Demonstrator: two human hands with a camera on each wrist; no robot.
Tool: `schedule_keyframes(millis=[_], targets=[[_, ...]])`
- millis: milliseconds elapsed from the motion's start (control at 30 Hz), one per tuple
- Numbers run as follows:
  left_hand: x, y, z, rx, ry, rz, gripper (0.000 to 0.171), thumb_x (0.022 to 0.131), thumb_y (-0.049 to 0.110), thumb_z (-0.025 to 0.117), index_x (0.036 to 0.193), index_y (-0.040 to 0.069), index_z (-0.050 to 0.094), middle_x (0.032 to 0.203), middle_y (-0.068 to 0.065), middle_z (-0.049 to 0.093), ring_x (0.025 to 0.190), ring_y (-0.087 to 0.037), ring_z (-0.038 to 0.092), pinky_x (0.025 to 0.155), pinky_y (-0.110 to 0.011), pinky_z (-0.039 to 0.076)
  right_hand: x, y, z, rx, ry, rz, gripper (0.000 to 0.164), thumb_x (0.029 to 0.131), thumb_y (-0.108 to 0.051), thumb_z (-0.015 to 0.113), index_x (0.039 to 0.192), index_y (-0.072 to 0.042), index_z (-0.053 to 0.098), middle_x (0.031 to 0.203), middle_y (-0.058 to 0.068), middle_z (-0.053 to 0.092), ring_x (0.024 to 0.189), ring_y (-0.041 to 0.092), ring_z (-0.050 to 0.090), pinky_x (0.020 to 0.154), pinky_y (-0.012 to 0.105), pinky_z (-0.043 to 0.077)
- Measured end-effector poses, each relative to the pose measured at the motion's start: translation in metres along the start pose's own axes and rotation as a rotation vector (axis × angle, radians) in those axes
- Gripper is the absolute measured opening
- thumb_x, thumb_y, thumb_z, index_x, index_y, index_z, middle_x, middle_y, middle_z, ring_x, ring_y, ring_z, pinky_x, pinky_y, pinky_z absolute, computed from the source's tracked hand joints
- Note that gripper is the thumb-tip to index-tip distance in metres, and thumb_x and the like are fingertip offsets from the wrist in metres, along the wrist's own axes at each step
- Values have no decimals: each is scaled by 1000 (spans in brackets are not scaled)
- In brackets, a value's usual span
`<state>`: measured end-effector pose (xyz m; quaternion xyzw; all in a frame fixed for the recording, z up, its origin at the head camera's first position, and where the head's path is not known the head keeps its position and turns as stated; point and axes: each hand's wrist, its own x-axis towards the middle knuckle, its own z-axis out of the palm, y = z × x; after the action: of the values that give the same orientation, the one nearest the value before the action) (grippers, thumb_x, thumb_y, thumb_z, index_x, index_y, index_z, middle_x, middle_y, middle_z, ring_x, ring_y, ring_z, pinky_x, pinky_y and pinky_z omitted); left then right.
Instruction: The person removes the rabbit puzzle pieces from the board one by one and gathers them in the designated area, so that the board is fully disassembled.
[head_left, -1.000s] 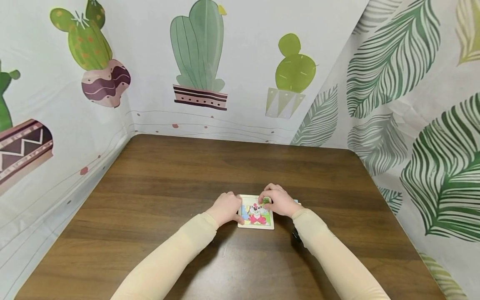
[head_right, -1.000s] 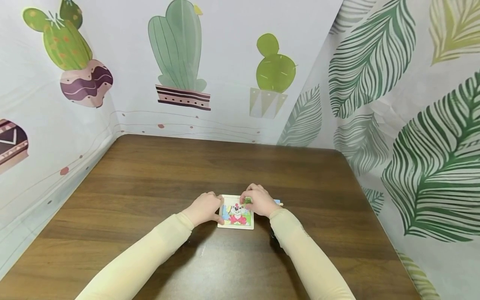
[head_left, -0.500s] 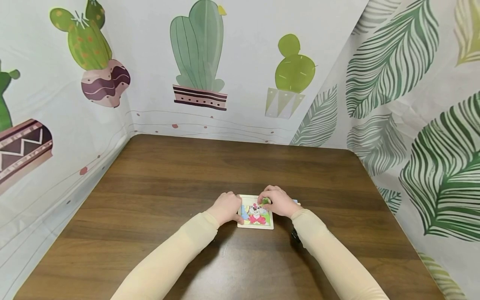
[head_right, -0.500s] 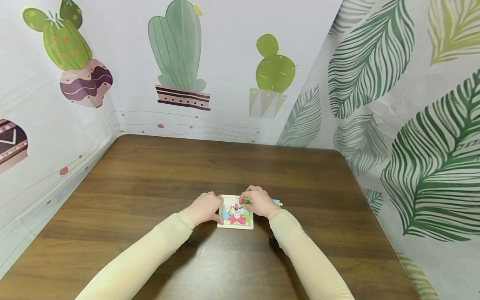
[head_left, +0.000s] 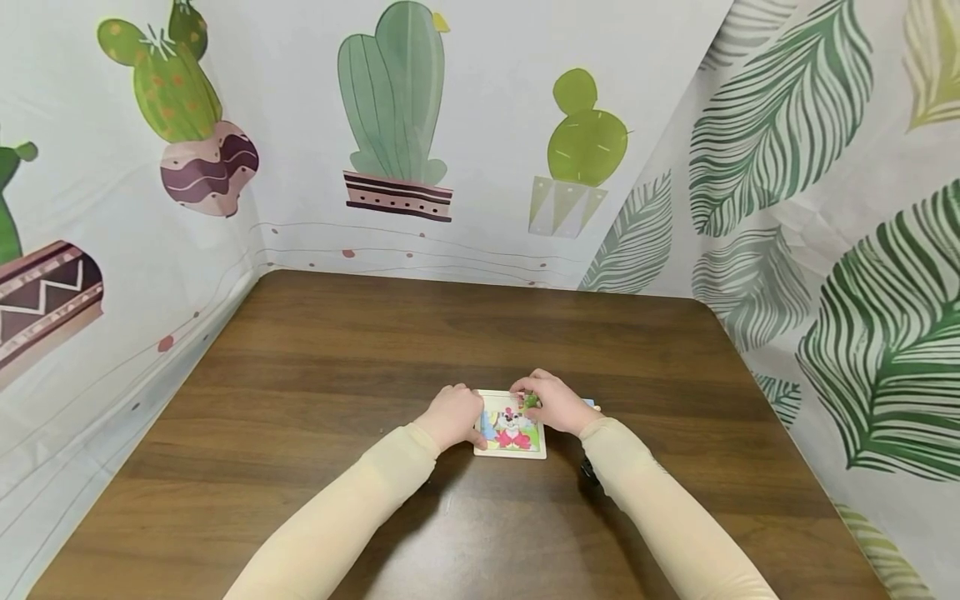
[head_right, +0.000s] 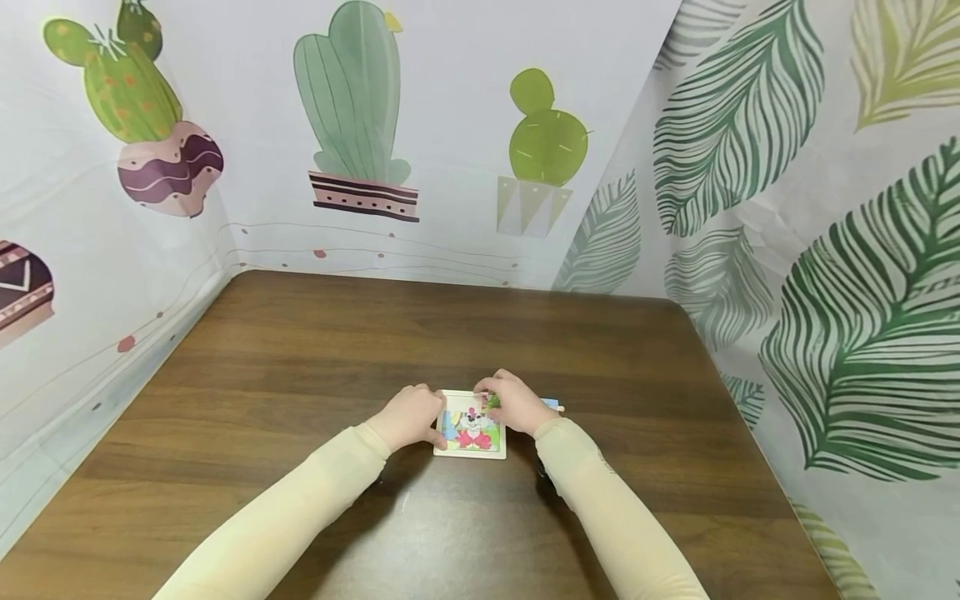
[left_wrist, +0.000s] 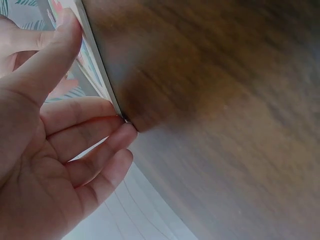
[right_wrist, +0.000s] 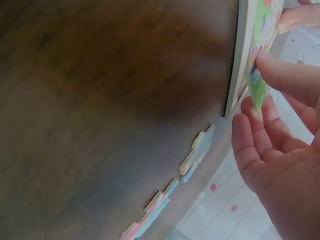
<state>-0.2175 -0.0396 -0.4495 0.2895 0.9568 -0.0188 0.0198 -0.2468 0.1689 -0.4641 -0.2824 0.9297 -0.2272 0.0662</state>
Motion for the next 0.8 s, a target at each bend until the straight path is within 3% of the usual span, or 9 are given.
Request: schedule_keyframes(millis=[367, 600, 800], targets=[[1, -1, -7, -137, -43, -10, 41, 64, 44, 85, 69, 10, 61, 67, -1, 60, 67, -19, 57, 64, -35, 52, -1, -1, 3, -13, 6, 1, 28, 82, -10, 73, 110, -9, 67, 101, 4, 59, 83, 15, 50, 76, 31, 46], [-1, 6, -1, -48, 35, 59, 36, 72, 42, 79, 91, 12, 71, 81, 3, 67, 75, -19, 57, 70, -32, 51, -2, 2, 2, -28, 12, -16, 29, 82, -10, 73, 111, -8, 67, 100, 3, 58, 82, 15, 51, 75, 30, 46], [-1, 13, 0, -42, 52, 105, 25, 76, 33, 78, 96, 18, 74, 81, 6, 68, 77, -18, 57, 74, -31, 49, -3, 3, 1, -27, 18, -28, 29, 82, -10, 73, 110, -8, 67, 99, 3, 59, 82, 16, 51, 76, 31, 46]])
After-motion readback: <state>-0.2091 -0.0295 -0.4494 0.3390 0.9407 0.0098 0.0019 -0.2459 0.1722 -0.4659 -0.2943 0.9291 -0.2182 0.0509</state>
